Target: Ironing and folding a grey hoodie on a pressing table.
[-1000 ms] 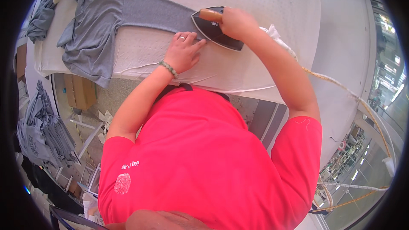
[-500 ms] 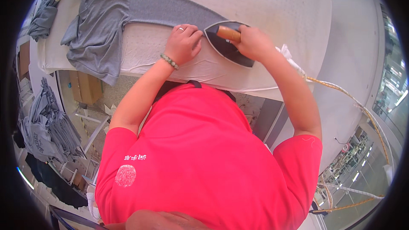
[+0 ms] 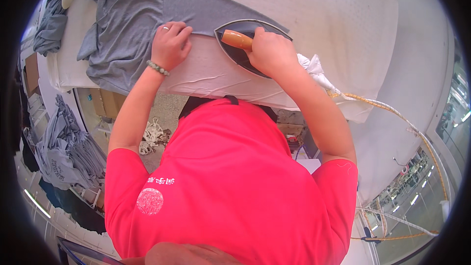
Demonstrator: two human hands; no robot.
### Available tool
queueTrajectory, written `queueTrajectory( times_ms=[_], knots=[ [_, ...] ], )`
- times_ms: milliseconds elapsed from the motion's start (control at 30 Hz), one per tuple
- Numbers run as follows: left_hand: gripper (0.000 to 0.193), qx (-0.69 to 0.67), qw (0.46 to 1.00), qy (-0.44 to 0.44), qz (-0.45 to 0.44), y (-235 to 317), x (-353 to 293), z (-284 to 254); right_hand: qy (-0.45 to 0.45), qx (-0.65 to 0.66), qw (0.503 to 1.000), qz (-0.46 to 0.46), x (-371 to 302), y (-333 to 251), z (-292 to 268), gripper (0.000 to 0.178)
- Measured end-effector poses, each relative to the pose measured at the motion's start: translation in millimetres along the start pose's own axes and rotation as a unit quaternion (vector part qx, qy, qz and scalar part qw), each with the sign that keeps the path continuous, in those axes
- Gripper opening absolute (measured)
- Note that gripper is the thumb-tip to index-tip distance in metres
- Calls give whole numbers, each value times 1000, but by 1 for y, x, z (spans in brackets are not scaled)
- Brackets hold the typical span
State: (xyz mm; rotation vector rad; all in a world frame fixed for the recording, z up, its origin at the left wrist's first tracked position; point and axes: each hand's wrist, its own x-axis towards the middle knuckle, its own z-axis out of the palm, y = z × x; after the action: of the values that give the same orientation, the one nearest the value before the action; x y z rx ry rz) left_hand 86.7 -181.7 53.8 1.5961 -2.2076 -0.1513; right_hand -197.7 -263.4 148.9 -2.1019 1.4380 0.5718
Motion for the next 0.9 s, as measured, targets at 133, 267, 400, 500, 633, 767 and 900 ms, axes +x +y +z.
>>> queueTrajectory(
  times_ms=[133,267,400,500,633,767,900],
  knots=[
    [31,40,999,11,2,-42,-20,-21,-13,-5,1000,-13,16,-42,-5,45],
    [33,40,998,43,-1,-67,-38,-30,-18,-13,1000,-18,30,-84,-8,44],
    [32,13,999,35,-5,-78,-51,-34,-7,-20,999,-47,42,-118,-9,45],
    [30,-16,997,48,-52,-79,-58,-43,-20,-36,999,-33,49,-144,-4,48],
    [26,-89,990,37,-106,-82,-59,-64,-43,-29,999,-14,54,-165,-9,49],
    [25,-105,979,68,-159,-113,-50,-86,-21,16,1000,-13,57,-167,-27,48],
    [32,85,948,168,-257,-175,-55,-118,44,63,997,11,79,-172,-40,49]
  ],
)
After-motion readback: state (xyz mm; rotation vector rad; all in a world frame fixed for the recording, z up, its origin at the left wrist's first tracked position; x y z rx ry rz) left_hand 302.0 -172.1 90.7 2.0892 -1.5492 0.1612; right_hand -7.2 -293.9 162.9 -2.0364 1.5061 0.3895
